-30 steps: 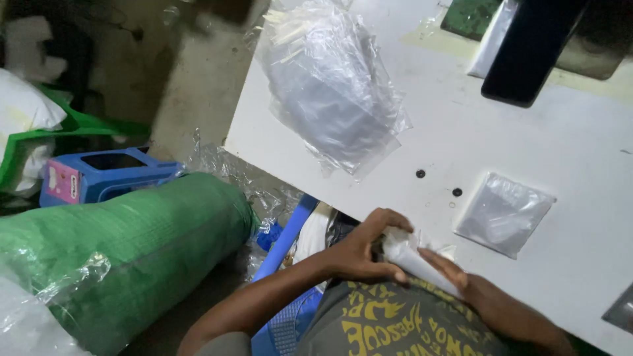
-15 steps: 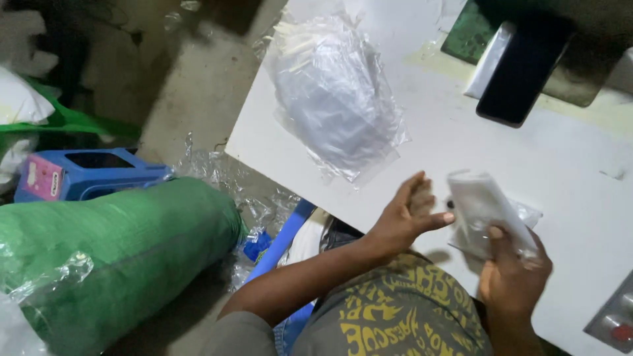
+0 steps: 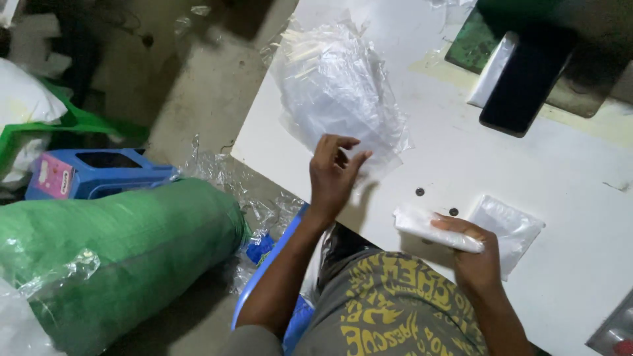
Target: Packaging small items into plastic bags and operating a sealing machine
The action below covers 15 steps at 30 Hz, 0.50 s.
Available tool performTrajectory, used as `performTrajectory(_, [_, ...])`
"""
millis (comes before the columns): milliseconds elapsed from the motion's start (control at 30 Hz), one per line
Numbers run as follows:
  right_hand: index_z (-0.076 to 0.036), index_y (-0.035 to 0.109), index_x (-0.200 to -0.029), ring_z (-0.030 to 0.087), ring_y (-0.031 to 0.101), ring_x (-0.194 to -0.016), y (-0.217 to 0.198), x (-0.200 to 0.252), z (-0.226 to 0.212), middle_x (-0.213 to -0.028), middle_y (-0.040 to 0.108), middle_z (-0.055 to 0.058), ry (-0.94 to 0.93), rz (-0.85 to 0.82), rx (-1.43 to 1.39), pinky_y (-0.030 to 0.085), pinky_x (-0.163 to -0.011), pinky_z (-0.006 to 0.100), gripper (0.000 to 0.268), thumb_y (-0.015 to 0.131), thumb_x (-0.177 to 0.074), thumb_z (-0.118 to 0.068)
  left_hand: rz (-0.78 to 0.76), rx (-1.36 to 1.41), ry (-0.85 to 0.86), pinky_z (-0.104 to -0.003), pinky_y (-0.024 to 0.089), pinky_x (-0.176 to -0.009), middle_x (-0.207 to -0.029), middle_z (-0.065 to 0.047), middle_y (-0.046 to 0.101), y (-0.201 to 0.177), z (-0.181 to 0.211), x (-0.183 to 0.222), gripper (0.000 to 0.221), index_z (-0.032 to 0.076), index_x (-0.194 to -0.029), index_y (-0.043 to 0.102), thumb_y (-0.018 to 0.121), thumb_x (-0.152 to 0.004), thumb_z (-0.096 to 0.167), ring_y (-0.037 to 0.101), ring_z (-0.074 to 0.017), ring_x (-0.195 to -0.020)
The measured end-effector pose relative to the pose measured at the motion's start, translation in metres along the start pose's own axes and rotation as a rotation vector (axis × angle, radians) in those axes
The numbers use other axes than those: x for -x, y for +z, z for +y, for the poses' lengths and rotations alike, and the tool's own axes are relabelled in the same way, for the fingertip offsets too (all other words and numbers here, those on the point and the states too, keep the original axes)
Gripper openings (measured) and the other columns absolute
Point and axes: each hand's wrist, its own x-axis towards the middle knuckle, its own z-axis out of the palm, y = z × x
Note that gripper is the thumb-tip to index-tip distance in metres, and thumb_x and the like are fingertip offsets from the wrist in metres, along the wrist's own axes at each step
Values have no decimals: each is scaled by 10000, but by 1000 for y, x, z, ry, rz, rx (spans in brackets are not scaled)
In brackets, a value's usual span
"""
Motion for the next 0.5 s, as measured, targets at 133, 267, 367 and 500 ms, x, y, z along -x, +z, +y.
performTrajectory(133, [-31,732,-1047,401,659,-1274,-3,-3,-28,-1306,708,229,37,104,146,577,-1022,494,378,528,-815,187,-228,-462,-109,-307,522,-664,-878,-54,674,-17,-44,-26,177,73,-897,728,849,-836,186,631,-170,-722])
performTrajectory(267, [-86,676,-1189,213,676,-917,-47,-28,-28,-1043,692,90,-146,366,18,640,-826,396,379,699,-824,11,-318,-312,-32,-292,506,-661,-808,-52,705,-17,-52,-54,97,73,-899,769,721,-942,146,671,-134,-681])
performTrajectory(367, [-33,687,-1188,188,679,-1088,-37,-15,-76,-1211,705,66,-134,439,225,589,-985,302,289,774,-924,-109,-353,-71,-264,-316,648,-765,-1012,-127,743,-19,-18,-51,310,18,-1079,761,640,-984,288,761,-228,-841])
performTrajectory(500, [-68,572,-1247,287,663,-1041,8,-7,-112,-1219,637,82,-19,286,85,606,-813,422,400,713,-881,-148,-327,16,-198,-317,587,-789,-1007,-78,744,-5,-16,-22,288,69,-1065,766,636,-996,316,687,-180,-882])
